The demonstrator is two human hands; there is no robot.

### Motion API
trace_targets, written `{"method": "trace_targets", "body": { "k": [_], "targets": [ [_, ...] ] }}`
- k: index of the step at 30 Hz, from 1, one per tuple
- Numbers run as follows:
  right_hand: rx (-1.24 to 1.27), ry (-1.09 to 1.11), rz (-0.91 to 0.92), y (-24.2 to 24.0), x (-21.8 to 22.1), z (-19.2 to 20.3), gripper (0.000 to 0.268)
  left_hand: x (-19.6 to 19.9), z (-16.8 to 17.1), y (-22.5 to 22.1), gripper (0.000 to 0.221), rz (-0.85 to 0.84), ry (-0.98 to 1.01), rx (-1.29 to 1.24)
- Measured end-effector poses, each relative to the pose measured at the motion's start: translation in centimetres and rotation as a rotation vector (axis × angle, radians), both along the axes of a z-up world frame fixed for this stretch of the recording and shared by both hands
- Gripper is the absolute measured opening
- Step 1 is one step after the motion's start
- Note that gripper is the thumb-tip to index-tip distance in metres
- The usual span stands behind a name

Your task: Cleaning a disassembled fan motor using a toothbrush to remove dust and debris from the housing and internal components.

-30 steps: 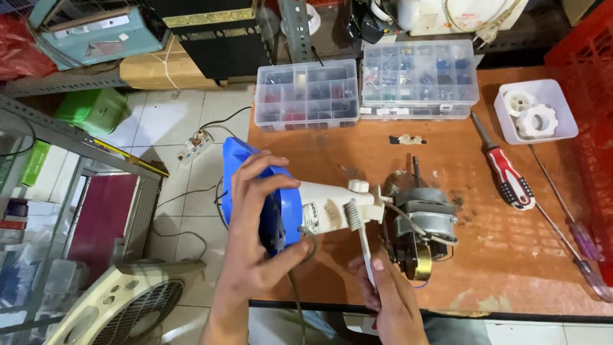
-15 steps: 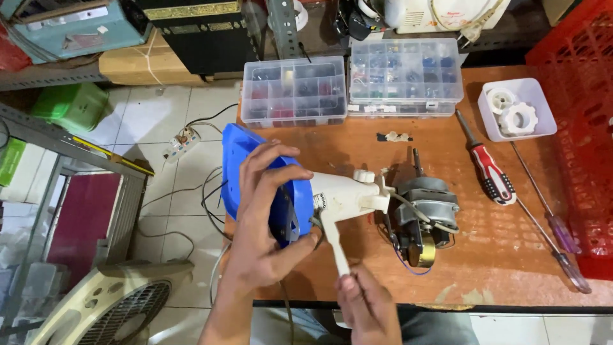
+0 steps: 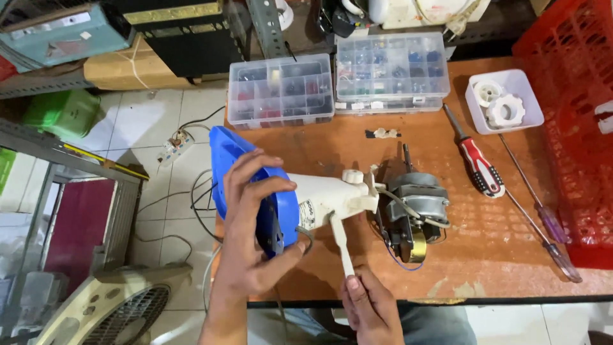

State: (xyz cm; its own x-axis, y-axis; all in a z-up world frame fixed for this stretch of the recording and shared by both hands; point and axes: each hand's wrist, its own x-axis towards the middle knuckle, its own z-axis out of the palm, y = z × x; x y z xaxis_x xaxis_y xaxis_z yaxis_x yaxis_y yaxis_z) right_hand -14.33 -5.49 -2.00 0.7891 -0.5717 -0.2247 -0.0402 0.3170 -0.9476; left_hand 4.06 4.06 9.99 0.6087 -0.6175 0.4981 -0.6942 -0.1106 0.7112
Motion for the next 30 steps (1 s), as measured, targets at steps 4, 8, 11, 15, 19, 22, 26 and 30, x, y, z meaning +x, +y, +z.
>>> {"method": "trace_targets", "body": {
  "k": [4, 8, 11, 15, 19, 22, 26, 30],
  "targets": [
    [0.266, 0.036, -0.153, -2.5, -0.1, -4.1, 0.027, 0.2, 0.1, -0.1, 0.049, -0.014, -0.009, -0.005],
    [0.187, 0.106, -0.094, -2.3, -0.7, -3.8, 0.027, -0.2, -0.1, 0.1, 0.052, -0.008, -0.007, 0.014],
    [0.234, 0.168, -0.096, -2.4, 0.3, -1.7, 0.023, -0.1, -0.1, -0.1, 0.052, -0.001, -0.026, 0.005],
    [0.326, 0.224, -0.067, -2.5, -1.0, -3.7, 0.023, -0.4, -0.3, 0.1, 0.051, 0.007, -0.012, 0.014],
    [0.147, 0.188, 0.025, -3.4, -1.3, -1.7, 0.034, -0.4, 0.0, 0.1, 0.051, 0.005, 0.0, 0.029],
    [0.331, 0.221, 0.006, -4.4, -2.2, -1.1, 0.025, 0.0, 0.2, -0.1, 0.046, -0.004, -0.022, 0.014],
    [-0.202, 0.638, 0.28, -8.6, -1.9, 3.8, 0.022, -0.6, 0.0, 0.1, 0.048, 0.001, 0.0, 0.036],
    [-0.657, 1.008, 0.59, -13.4, -2.4, 7.7, 0.024, -0.2, -0.3, 0.2, 0.048, -0.006, -0.03, 0.035]
  ]
}}
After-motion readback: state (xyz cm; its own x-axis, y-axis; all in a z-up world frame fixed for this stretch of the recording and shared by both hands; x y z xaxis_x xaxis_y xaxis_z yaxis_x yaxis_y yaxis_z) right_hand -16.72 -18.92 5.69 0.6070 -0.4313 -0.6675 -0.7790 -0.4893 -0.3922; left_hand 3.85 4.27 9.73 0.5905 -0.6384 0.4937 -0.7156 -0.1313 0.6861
